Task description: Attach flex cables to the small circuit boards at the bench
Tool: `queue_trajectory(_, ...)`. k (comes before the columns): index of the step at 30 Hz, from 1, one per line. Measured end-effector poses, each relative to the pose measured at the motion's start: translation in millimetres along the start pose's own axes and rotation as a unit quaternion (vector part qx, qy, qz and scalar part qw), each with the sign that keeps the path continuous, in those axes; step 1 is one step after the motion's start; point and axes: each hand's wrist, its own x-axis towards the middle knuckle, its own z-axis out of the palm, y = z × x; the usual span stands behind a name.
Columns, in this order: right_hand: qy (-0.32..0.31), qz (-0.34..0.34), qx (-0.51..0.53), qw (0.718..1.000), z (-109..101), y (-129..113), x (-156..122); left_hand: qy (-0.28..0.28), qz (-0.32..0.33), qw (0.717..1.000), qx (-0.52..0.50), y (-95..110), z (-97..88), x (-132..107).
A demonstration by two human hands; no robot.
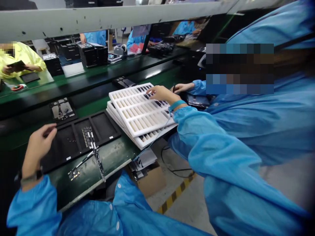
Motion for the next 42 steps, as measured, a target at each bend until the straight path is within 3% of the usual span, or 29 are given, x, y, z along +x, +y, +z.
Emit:
queue_trajectory(3,-0.047,-0.001,-0.041,0.998,8.3,-2.8,16.9,0.037,-0.107,0.993,-0.035,-11.3,-25.7,-97.0)
queue_trajectory(6,-0.046,-0.027,-0.081,0.995,11.7,-8.7,20.7,0.012,-0.209,0.974,-0.083,-40.6,-27.5,-171.9)
queue_trajectory(8,-0.027,-0.040,-0.093,0.994,11.1,-11.6,19.7,-0.005,-0.250,0.962,-0.109,-61.9,-22.8,-203.3)
queue_trajectory(11,-0.004,-0.033,-0.037,0.999,3.6,-14.2,9.4,0.000,-0.271,0.955,-0.123,-81.9,-17.1,-229.6)
queue_trajectory(13,0.042,0.000,0.057,0.997,-4.6,-16.6,-5.4,0.011,-0.271,0.956,-0.112,-84.2,-14.5,-237.5)
queue_trajectory(15,0.107,0.043,0.193,0.974,-12.9,-22.1,-25.9,0.010,-0.258,0.962,-0.087,-81.3,-10.3,-238.7)
queue_trajectory(18,0.170,0.067,0.420,0.889,-21.4,-41.6,-61.5,0.002,-0.190,0.981,-0.047,-77.8,2.8,-229.1)
queue_trajectory(21,0.187,-0.023,0.577,0.794,-19.5,-77.8,-93.4,-0.018,-0.098,0.995,-0.016,-79.2,21.7,-214.0)
queue_trajectory(25,0.179,-0.173,0.687,0.683,-1.9,-145.6,-126.4,-0.039,-0.027,0.999,0.025,-77.0,40.5,-206.3)
queue_trajectory(27,0.143,-0.215,0.709,0.656,8.0,-182.9,-140.7,-0.045,-0.016,0.998,0.046,-72.7,45.4,-208.5)
queue_trajectory(30,0.018,-0.243,0.724,0.645,22.9,-237.2,-156.6,-0.054,-0.016,0.996,0.073,-65.3,51.6,-212.6)
queue_trajectory(35,-0.172,-0.199,0.734,0.626,66.1,-314.0,-161.2,-0.055,-0.036,0.995,0.077,-56.8,61.0,-213.6)
queue_trajectory(39,-0.309,-0.190,0.706,0.608,108.8,-353.6,-154.5,-0.052,-0.063,0.996,0.020,-54.4,65.9,-210.2)
queue_trajectory(42,-0.385,-0.198,0.666,0.607,131.9,-368.4,-152.4,-0.054,-0.081,0.995,-0.010,-52.2,69.0,-209.9)
